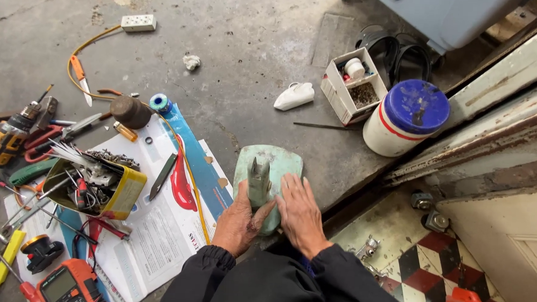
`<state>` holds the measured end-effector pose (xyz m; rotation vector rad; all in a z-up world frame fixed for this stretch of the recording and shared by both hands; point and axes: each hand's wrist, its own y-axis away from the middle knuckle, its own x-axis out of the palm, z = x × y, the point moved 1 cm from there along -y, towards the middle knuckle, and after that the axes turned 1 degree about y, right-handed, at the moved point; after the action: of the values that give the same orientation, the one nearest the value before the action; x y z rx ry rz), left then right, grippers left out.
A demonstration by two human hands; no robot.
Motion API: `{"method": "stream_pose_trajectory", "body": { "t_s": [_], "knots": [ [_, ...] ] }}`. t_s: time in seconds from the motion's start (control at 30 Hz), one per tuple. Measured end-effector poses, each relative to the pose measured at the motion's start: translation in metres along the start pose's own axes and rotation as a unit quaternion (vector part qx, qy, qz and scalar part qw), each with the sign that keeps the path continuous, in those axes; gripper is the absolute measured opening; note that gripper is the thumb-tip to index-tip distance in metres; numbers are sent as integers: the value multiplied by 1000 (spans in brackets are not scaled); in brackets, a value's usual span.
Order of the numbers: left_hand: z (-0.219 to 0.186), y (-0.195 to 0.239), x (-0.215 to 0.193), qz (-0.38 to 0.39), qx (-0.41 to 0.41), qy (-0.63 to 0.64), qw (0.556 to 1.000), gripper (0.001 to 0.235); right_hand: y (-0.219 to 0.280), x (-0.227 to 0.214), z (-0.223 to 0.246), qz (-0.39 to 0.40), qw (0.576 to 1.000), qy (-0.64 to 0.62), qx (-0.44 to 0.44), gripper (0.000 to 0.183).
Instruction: Cleaning a fan base and other components with an air blow gun.
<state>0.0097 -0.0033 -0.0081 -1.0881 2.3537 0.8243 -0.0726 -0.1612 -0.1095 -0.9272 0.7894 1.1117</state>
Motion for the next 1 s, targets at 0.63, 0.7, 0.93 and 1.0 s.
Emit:
{"method": "stream_pose_trajectory", "body": {
  "t_s": [0.63, 0.7, 0.93, 1.0],
  "knots": [
    [6, -1, 6, 9, -42, -27, 999, 61, 22, 15, -10, -47, 998, 23, -39, 63],
    [-2, -3, 0, -1, -28, -15, 999, 51, -11, 21, -30, -8, 999, 28, 22, 62],
    [-6, 1, 0, 18, -54, -26, 998, 75, 32, 9, 1, 13, 997, -57, 51, 65],
    [-6, -2, -1, 38, -73, -35, 996, 95, 25, 12, -5, -26, 999, -23, -1, 63]
  ]
}}
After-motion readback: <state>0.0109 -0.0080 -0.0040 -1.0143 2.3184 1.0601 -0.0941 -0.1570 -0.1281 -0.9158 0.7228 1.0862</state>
